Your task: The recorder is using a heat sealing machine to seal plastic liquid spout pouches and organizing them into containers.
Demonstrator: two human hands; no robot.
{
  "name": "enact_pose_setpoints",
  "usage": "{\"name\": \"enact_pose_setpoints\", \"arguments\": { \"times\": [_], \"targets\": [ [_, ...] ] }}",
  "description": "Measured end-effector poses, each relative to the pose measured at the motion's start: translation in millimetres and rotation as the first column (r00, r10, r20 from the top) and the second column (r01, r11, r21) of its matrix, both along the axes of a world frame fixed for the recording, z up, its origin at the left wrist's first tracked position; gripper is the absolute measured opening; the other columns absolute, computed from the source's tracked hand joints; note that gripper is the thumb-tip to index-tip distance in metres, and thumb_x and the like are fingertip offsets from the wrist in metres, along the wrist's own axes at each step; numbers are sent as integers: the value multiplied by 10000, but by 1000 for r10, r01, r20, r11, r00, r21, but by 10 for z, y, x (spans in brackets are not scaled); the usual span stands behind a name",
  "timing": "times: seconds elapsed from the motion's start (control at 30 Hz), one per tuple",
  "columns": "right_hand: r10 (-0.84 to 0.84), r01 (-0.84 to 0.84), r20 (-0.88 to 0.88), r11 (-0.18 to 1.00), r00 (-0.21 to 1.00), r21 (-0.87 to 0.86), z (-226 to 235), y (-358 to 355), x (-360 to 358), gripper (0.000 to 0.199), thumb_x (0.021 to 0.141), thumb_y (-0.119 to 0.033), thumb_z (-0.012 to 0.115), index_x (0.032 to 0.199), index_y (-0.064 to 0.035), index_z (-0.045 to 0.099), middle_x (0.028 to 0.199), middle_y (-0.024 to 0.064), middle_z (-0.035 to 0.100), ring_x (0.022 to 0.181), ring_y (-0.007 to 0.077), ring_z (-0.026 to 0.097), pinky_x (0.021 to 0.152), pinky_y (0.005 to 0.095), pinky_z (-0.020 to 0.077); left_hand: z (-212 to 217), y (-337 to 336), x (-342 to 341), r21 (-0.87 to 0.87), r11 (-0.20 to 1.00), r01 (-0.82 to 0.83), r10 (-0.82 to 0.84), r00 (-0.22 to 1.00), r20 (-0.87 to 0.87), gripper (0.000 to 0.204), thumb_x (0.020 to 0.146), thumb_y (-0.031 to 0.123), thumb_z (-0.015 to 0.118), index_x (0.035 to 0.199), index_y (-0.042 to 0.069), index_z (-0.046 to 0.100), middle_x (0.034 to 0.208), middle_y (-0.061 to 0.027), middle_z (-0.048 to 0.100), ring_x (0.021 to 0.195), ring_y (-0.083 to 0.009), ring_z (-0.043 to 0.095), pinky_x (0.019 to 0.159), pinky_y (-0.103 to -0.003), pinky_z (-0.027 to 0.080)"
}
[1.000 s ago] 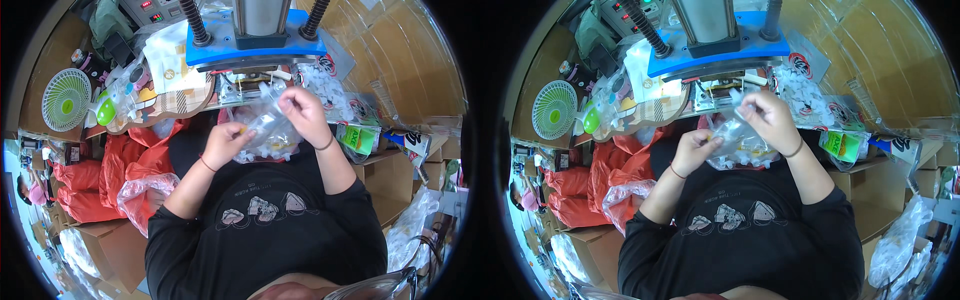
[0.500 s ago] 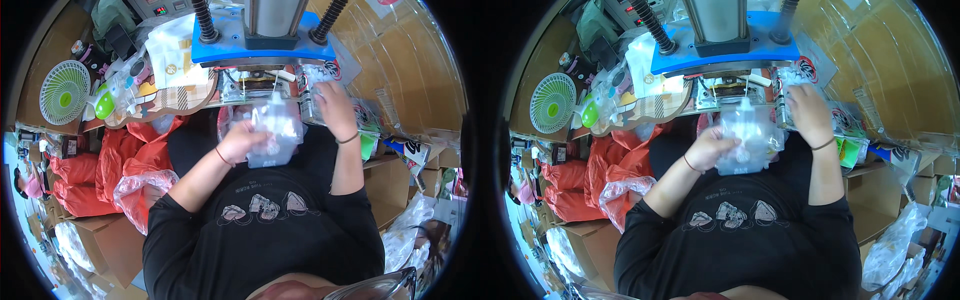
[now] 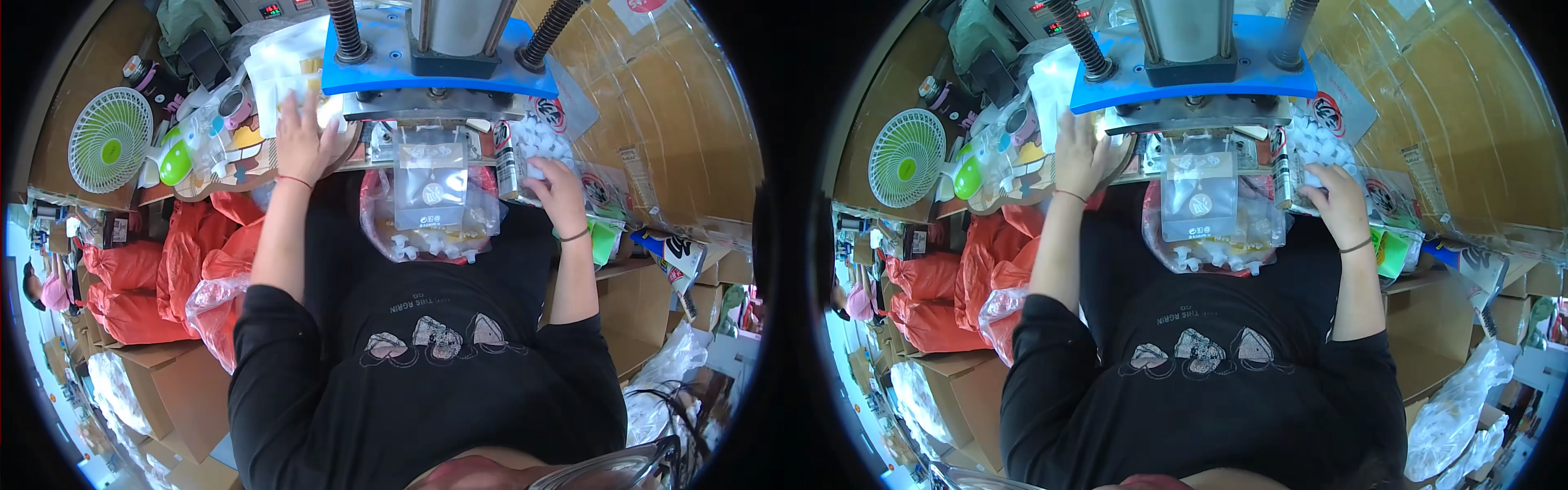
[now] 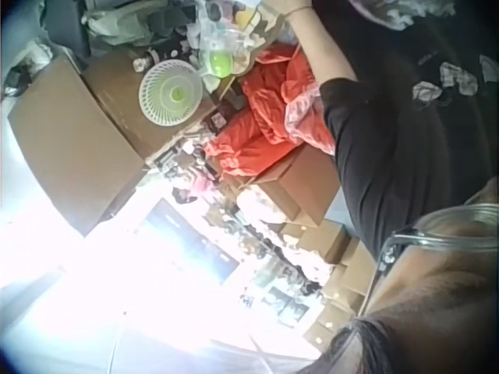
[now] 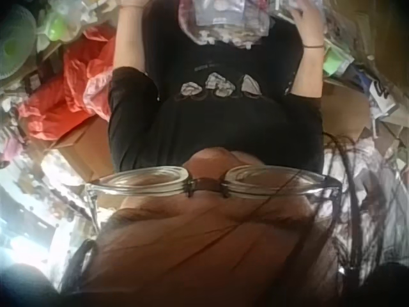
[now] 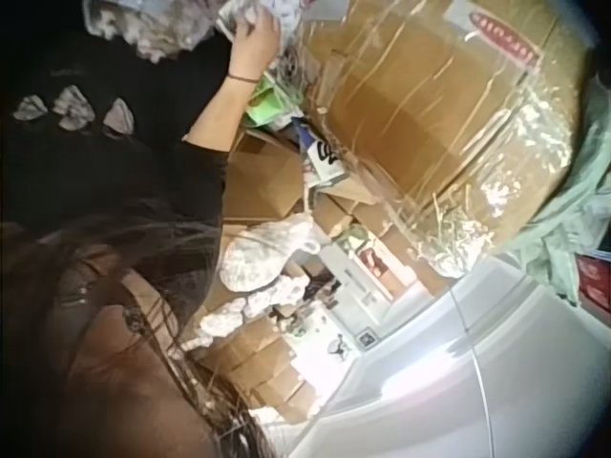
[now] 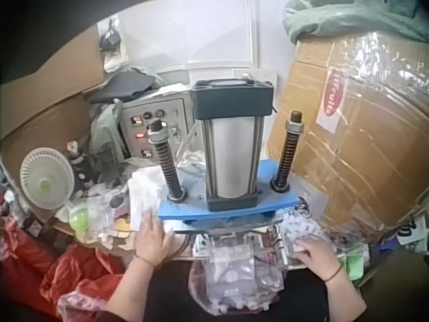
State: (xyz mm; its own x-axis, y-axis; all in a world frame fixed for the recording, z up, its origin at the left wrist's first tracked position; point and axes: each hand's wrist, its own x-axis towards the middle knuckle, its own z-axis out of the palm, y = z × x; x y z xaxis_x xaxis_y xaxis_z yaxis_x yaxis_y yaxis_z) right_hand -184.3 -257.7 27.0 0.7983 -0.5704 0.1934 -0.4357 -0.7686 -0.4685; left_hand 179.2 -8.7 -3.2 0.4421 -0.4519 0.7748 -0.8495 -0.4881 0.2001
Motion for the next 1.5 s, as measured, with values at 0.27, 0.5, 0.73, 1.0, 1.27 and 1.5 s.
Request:
{"name": "enact_pose_setpoints", "arguments": {
  "times": [0.27, 0.5, 0.73, 1.0, 1.27, 1.5],
  "targets": [
    [101, -134, 284, 986, 953, 102, 320, 402, 145, 210, 919, -135, 652, 1099, -26, 649, 928, 124, 635, 804, 286, 616, 729, 365, 499, -209, 579, -523, 203, 873, 443, -285, 803, -524, 338, 939, 232, 660, 1217, 42, 628, 1158, -127, 653, 1090, -209, 613, 930, -361, 486],
    [420, -465, 356, 884, 835, 48, 413, 884, 698, 172, 931, -149, 643, 1055, -32, 664, 878, 91, 636, 781, 266, 597, 723, 346, 483, 87, 390, -1185, -288, 808, 514, -418, 156, -895, 205, 978, 194, 652, 945, 2, 714, 805, 8, 688, 746, -46, 602, 698, -207, 484],
    [367, -424, 281, 888, 887, 179, 524, 742, 787, 180, 955, -160, 601, 1067, -25, 642, 900, 107, 637, 837, 277, 603, 789, 368, 481, 1, 206, -1541, -524, 731, 438, -387, -366, -846, 164, 975, 158, 647, 987, 8, 711, 848, 10, 691, 761, -50, 592, 696, -209, 483],
    [221, -215, 45, 971, 974, -108, 577, 344, 445, 243, 931, -136, 599, 1145, -21, 593, 1037, 187, 614, 960, 400, 606, 862, 431, 491, 113, 79, -1661, -652, 692, 311, -305, -693, -653, 190, 955, 105, 650, 1111, -1, 670, 976, -45, 707, 876, -106, 660, 789, -255, 533],
    [-89, 67, -268, 994, 959, -91, 117, 41, 288, 331, 879, -90, 631, 1204, -62, 575, 1132, 175, 580, 1024, 404, 593, 852, 454, 495, -16, -352, -1047, -616, 779, 117, -411, -646, -643, 342, 902, 36, 657, 1233, -16, 588, 1046, -95, 697, 882, -161, 689, 766, -288, 572],
    [-42, 29, -84, 987, 996, -156, -121, -79, 200, 359, 870, -104, 662, 1217, -67, 576, 1132, 178, 584, 1013, 398, 597, 839, 444, 500, -319, -31, 28, -336, 938, 88, -312, 642, -700, 468, 905, 188, 682, 1314, 34, 514, 1314, -222, 551, 1170, -315, 597, 948, -425, 490]
  ]
}}
